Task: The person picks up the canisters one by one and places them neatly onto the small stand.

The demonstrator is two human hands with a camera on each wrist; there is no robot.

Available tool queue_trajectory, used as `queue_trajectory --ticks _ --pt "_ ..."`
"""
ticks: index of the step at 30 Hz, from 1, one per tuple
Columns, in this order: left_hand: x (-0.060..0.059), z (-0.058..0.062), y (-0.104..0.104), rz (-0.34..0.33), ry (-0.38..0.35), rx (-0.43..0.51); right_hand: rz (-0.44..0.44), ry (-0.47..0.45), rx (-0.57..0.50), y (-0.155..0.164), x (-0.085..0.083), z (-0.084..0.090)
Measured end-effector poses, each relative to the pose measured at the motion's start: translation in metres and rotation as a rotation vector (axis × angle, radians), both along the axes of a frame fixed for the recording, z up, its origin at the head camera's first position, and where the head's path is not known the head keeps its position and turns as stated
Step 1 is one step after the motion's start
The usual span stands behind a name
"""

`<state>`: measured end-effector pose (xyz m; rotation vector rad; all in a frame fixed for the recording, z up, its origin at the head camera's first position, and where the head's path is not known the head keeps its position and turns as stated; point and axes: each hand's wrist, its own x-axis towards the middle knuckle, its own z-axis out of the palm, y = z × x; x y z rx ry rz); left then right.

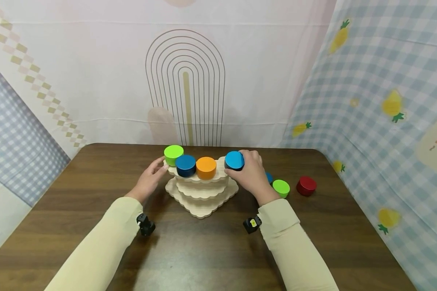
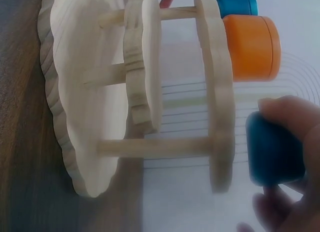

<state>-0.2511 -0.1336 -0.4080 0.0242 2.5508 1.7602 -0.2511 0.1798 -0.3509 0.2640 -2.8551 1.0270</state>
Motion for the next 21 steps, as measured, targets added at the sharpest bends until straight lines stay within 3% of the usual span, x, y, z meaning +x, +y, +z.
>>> queue_trajectory --ticks 21 --pt "0.000 0.001 0.000 -0.010 -0.002 -0.009 0.076 -0.073 0.057 -0.014 -0.014 0.003"
